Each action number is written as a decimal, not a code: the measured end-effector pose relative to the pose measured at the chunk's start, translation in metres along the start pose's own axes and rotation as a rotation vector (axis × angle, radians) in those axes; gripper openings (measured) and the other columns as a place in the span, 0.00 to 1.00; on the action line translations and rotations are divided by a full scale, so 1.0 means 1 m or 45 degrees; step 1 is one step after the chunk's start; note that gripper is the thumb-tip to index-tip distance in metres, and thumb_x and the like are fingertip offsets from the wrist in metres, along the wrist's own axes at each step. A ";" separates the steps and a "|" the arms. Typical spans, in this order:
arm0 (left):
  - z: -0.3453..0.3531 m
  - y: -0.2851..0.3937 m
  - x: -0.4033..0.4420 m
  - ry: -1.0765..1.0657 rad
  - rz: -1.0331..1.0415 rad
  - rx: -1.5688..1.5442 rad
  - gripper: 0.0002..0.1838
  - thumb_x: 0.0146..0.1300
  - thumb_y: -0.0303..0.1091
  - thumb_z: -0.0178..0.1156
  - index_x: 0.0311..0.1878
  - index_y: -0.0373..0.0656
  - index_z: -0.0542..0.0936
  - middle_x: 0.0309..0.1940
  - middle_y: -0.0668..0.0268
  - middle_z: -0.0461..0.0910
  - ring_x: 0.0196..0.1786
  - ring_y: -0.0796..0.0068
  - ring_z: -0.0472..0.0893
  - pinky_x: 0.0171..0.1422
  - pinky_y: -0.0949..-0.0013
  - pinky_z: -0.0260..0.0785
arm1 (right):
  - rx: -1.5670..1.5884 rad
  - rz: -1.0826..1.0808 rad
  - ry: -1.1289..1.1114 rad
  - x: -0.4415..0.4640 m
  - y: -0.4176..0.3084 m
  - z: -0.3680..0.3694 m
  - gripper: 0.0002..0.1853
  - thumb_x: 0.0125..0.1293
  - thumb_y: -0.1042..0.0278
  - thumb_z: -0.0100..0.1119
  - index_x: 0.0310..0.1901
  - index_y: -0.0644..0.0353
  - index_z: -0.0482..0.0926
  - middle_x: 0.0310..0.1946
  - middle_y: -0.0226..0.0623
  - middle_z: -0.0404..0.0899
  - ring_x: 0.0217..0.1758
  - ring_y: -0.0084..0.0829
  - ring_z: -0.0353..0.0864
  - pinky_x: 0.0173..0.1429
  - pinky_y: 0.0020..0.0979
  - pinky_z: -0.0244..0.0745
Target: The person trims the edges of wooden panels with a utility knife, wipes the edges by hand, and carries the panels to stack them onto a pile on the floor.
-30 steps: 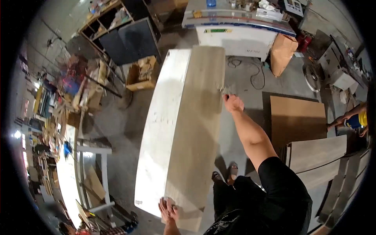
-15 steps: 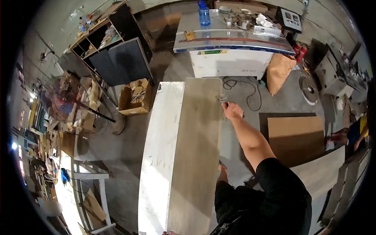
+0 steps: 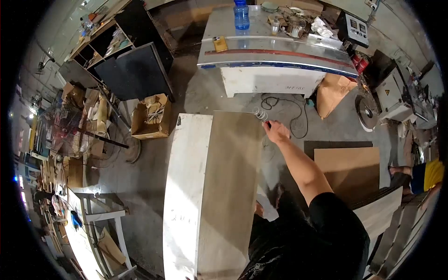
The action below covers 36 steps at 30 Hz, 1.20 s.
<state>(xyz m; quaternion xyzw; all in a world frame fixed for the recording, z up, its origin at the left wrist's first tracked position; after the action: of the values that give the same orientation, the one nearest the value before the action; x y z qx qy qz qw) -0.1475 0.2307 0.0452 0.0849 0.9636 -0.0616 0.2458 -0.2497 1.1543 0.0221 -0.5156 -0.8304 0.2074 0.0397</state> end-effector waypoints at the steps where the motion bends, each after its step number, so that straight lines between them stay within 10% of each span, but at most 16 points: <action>1: 0.003 0.023 0.041 0.396 0.162 -0.119 0.38 0.70 0.50 0.62 0.78 0.45 0.65 0.80 0.41 0.53 0.81 0.38 0.52 0.79 0.36 0.53 | -0.017 -0.015 0.011 0.001 0.003 0.000 0.25 0.74 0.37 0.49 0.51 0.49 0.83 0.50 0.43 0.85 0.52 0.51 0.85 0.56 0.49 0.79; 4: -0.045 0.192 0.162 0.298 -0.170 -0.822 0.33 0.73 0.41 0.61 0.75 0.36 0.65 0.80 0.50 0.53 0.80 0.46 0.56 0.82 0.55 0.55 | -0.036 -0.092 0.039 0.006 0.004 0.004 0.23 0.75 0.40 0.48 0.49 0.48 0.84 0.49 0.40 0.86 0.50 0.49 0.85 0.54 0.49 0.79; 7: -0.129 0.397 0.238 0.632 0.357 -0.513 0.32 0.73 0.39 0.57 0.78 0.51 0.63 0.78 0.52 0.60 0.79 0.53 0.60 0.83 0.49 0.52 | 0.008 -0.199 0.034 0.007 0.000 -0.008 0.21 0.75 0.42 0.50 0.48 0.49 0.84 0.47 0.41 0.86 0.46 0.49 0.86 0.49 0.50 0.80; 14: -0.204 0.640 0.363 0.479 -0.025 -0.489 0.38 0.73 0.50 0.53 0.82 0.53 0.54 0.80 0.51 0.53 0.83 0.44 0.47 0.83 0.31 0.27 | 0.001 -0.413 -0.258 -0.015 0.010 0.009 0.14 0.71 0.53 0.60 0.52 0.48 0.81 0.49 0.36 0.84 0.51 0.47 0.85 0.58 0.51 0.76; 19: -0.213 0.662 0.376 0.653 -0.043 -0.487 0.37 0.71 0.47 0.55 0.81 0.55 0.57 0.79 0.58 0.57 0.83 0.54 0.50 0.85 0.36 0.30 | -0.006 -0.624 -0.160 0.018 0.028 0.004 0.16 0.69 0.52 0.65 0.50 0.52 0.82 0.38 0.40 0.83 0.37 0.49 0.84 0.39 0.47 0.78; 36: -0.224 0.665 0.380 0.604 -0.102 -0.480 0.38 0.68 0.47 0.54 0.81 0.53 0.58 0.79 0.57 0.58 0.82 0.51 0.51 0.84 0.35 0.31 | -0.013 -0.921 -0.459 0.095 0.015 -0.003 0.17 0.69 0.49 0.63 0.47 0.53 0.84 0.39 0.36 0.83 0.41 0.47 0.83 0.45 0.46 0.76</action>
<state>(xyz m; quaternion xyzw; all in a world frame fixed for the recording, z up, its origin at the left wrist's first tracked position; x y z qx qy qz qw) -0.4515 0.9677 0.0053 0.0117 0.9912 0.1300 0.0226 -0.2809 1.2440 0.0052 -0.1455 -0.9530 0.2628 -0.0386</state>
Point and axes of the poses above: each hand's wrist, its own x-axis towards the middle knuckle, its own z-axis out of the palm, y = z × x, the point moved 7 cm from there along x, towards the middle knuckle
